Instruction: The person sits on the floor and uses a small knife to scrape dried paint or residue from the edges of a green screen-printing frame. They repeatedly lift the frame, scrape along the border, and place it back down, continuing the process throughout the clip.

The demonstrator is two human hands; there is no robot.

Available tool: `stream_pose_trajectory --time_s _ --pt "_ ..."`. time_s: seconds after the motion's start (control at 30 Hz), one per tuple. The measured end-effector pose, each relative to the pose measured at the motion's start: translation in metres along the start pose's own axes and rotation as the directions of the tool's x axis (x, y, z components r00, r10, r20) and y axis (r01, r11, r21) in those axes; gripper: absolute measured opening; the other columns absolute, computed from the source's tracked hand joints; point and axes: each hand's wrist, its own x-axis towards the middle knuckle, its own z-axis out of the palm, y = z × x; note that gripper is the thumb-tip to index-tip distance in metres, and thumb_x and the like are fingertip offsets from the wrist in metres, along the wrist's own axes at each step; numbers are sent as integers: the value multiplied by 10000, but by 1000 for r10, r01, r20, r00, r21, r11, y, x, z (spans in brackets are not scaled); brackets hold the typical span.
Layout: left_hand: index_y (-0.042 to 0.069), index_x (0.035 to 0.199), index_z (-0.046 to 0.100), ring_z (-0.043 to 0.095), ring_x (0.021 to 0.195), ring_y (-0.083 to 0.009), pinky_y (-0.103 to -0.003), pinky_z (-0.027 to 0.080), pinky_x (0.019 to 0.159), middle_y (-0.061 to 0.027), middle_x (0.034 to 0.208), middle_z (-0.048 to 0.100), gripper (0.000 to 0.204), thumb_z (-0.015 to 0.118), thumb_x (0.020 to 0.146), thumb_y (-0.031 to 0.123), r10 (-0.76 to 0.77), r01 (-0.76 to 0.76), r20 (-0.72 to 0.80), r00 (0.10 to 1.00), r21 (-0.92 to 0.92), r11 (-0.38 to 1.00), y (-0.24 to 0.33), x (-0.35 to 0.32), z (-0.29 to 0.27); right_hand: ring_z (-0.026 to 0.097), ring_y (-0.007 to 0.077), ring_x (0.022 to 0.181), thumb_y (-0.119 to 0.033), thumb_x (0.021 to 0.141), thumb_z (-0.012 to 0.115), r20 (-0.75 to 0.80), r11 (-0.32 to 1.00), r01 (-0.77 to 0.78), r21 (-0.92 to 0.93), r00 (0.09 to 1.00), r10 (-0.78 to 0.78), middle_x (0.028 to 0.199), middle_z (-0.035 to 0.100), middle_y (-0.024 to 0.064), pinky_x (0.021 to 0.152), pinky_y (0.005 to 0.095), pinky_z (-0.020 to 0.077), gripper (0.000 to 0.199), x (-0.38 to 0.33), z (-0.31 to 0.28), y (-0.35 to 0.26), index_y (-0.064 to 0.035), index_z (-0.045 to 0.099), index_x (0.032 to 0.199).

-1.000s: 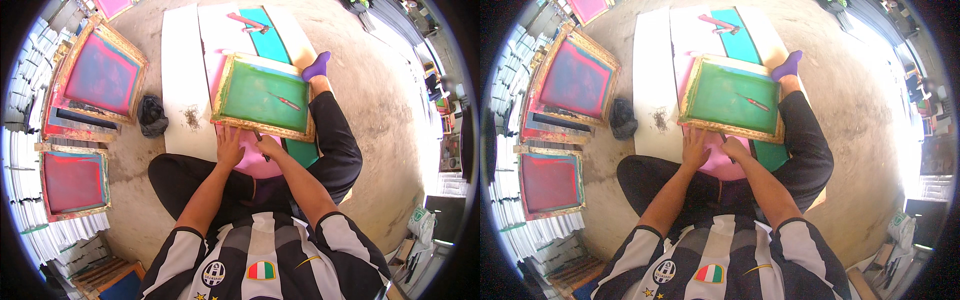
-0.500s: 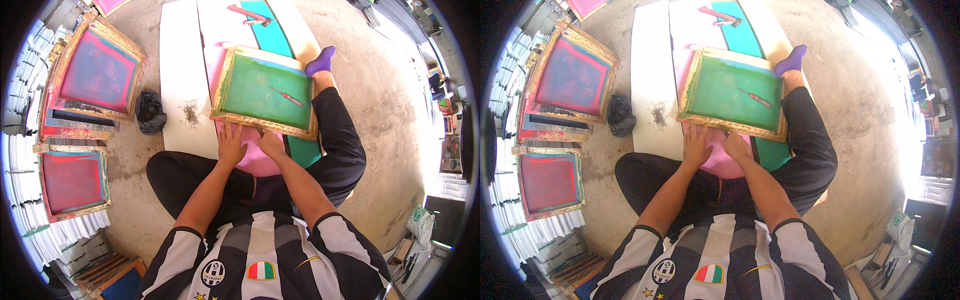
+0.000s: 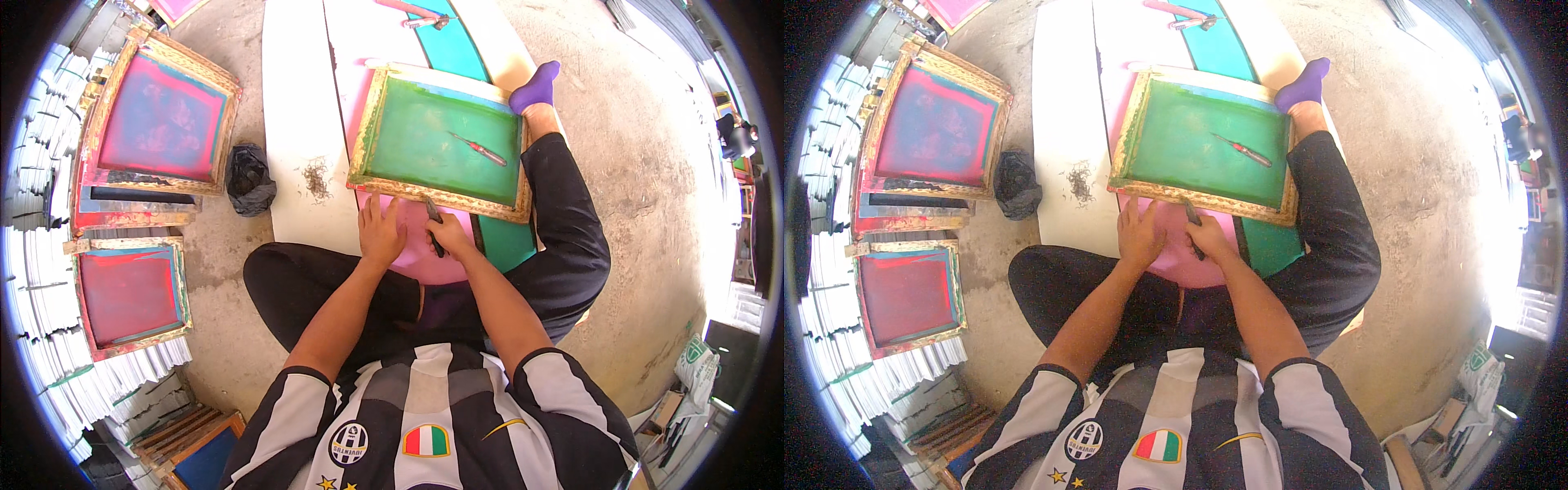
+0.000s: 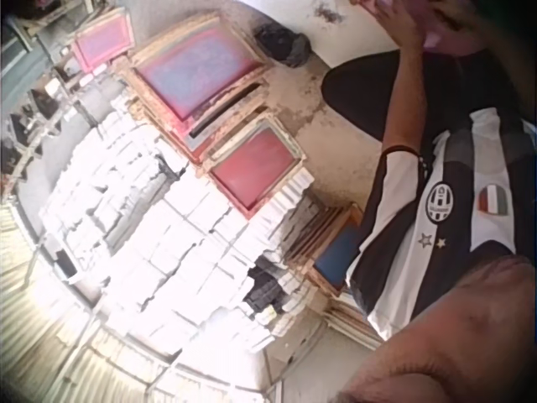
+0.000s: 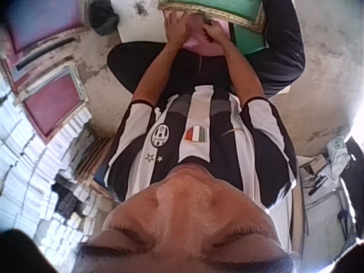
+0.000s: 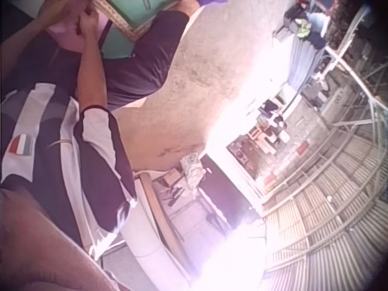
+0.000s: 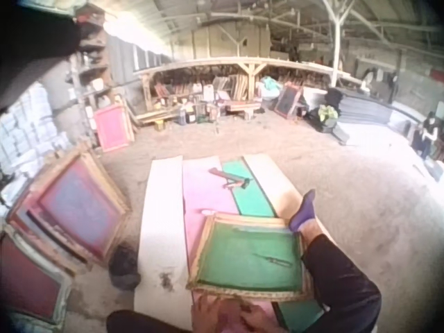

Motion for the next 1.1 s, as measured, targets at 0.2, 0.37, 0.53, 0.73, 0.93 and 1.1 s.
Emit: stream_pose_trajectory --time_s 0.2,0.37,0.53,0.73,0.93,1.1 --pt "105 1119 727 597 1072 -313 -469 445 969 -96 1057 695 305 713 823 180 174 -188 -126 977 -113 976 -3 14 -6 685 287 603 -194 839 609 144 928 149 -342 984 -105 692 679 181 584 421 555 278 -1 17 7 76 657 887" --pt "118 998 756 644 957 -296 -461 464 900 -77 918 728 177 682 848 173 146 -149 -45 988 -65 987 -21 16 -14 693 268 651 -168 868 605 252 952 141 -273 965 -71 740 693 162 613 404 549 258 -11 25 -4 63 666 965" --pt "112 888 758 672 878 -296 -461 490 819 -99 879 738 135 650 878 193 80 -78 45 996 -34 996 -30 18 -15 695 201 733 -137 939 620 368 992 4 -126 929 43 902 697 131 623 341 560 400 -26 26 -24 43 557 1291" --pt "83 872 767 707 835 -372 -506 552 753 -158 881 736 197 651 879 242 -255 244 96 962 110 963 -65 42 -30 645 227 674 -123 889 614 41 999 -11 52 999 9 790 648 125 617 382 542 208 -7 21 -10 54 609 999" --pt "98 927 775 730 906 -358 -484 571 811 -155 955 753 261 651 898 326 -526 471 132 840 302 828 -124 59 -67 623 249 616 -145 878 606 -3 994 -27 -102 1000 26 717 607 138 539 414 483 204 11 18 -4 58 589 875" --pt "104 958 775 728 929 -353 -476 567 816 -147 989 755 305 689 875 385 -641 597 150 753 255 761 -115 63 -81 624 267 574 -144 873 586 -34 991 -61 -121 998 58 718 618 158 504 425 472 209 10 19 -11 64 589 863"
